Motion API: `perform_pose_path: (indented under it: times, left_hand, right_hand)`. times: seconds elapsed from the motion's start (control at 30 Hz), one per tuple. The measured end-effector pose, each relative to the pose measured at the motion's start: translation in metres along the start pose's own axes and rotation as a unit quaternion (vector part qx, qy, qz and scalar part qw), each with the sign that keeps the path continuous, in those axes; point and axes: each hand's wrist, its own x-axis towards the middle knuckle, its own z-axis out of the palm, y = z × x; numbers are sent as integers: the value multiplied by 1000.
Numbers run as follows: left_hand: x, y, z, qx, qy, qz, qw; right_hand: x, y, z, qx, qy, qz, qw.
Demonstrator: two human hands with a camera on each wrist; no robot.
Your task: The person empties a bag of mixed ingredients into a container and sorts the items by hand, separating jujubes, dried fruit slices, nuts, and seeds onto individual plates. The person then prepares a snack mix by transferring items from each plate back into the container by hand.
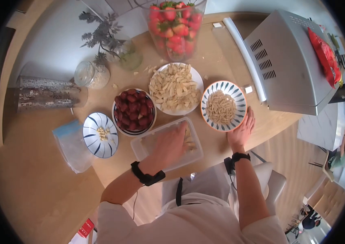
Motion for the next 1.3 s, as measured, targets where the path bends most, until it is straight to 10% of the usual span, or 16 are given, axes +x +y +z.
perform_pose_path:
  times: [1.3]
  left_hand:
    - [17,-9,26,72,64,63,993]
  right_hand:
    - [1,-1,0,4,-1,10,1000]
